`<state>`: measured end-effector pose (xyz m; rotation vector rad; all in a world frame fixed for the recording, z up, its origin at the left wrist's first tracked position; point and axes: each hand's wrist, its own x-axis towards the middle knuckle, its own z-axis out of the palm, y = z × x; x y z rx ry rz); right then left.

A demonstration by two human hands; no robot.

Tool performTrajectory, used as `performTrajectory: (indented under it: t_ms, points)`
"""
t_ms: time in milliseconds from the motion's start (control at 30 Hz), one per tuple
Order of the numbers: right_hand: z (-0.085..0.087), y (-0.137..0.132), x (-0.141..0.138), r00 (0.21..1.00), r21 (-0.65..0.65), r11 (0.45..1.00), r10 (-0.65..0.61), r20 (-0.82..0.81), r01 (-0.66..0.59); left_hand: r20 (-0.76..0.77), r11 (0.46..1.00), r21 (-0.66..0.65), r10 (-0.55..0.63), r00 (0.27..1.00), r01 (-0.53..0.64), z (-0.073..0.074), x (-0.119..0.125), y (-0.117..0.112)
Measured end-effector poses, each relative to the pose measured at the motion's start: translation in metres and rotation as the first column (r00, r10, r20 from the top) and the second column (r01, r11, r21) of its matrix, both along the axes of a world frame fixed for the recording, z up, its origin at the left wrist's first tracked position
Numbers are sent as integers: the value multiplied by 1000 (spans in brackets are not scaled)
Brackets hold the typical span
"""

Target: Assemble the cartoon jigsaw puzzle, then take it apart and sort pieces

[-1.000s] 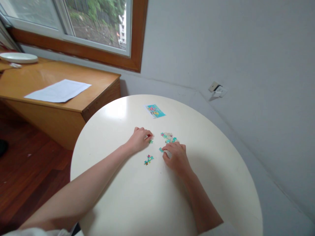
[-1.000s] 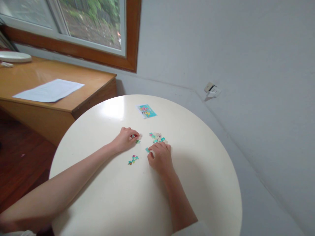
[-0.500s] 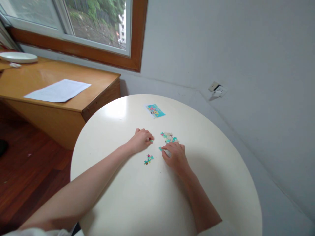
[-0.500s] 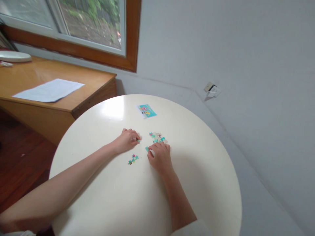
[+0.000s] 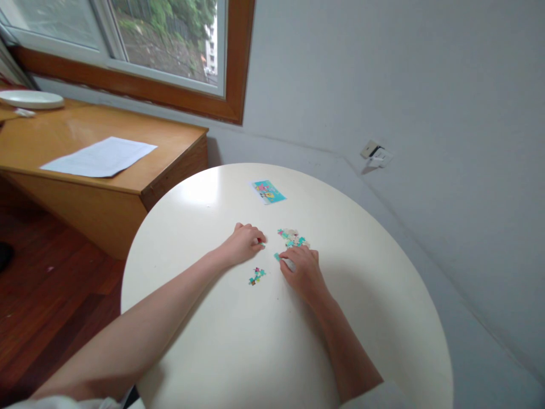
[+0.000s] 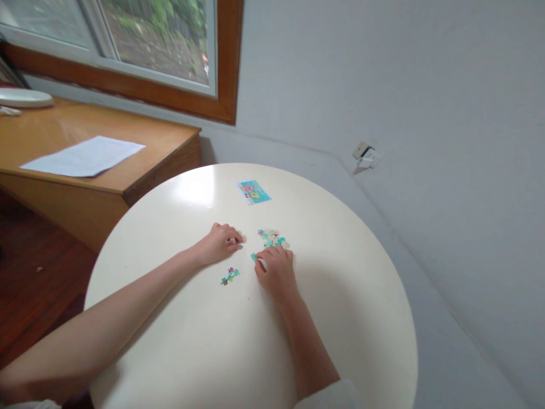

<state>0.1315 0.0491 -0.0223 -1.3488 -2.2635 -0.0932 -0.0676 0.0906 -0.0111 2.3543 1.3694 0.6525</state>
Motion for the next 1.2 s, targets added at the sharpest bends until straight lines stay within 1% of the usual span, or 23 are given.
performTrajectory:
  t_ms: [267,367,467,567,633,700,767,800,867,933,1000,1033,1133,1200]
  points:
    - [-2,1,0,1000,-4,1000,1,-11,-1,13,1000,10,12,1000,-12,0,1,1]
    - [-3,2,0,1000,8,1000,2,-24,-2,4,1000,-5,-8,1000,8,2,1,0]
    - [-4,3,0,1000,17,1000,-6,-24,6,8,997,-32,-71,997,71,6,0,-2]
    - [-5,4,1,1000,25,999,-25,-13,25,30,985,-51,-166,986,168,8,-1,-4]
    - [-5,4,1,999,34,999,-41,-13,42,61,964,-77,-250,966,254,8,-1,-6]
    - [-5,5,1,998,41,997,-59,-14,59,133,931,-143,-319,938,337,6,-1,-8]
    - [-5,4,1,998,41,997,-69,-14,69,235,891,-225,-342,910,393,5,0,-10]
    - [-5,4,1,998,38,997,-67,-17,68,278,877,-257,-334,900,405,4,0,-10]
    - [-5,3,1,999,28,999,-44,-25,44,317,880,-291,-282,905,376,3,2,-11]
    - [-4,2,0,1000,16,1000,-4,-30,4,287,915,-275,-216,933,296,4,3,-11]
    - [-2,1,-1,999,19,1000,11,-34,-10,218,954,-201,-176,960,221,5,3,-9]
    - [0,1,-1,999,31,999,-4,-39,5,184,967,-147,-179,967,207,5,3,-9]
    - [4,2,1,988,93,986,-133,-78,140,113,972,-12,-233,966,236,5,3,-8]
    - [5,3,5,968,117,964,-229,-100,240,75,965,28,-263,962,262,4,2,-8]
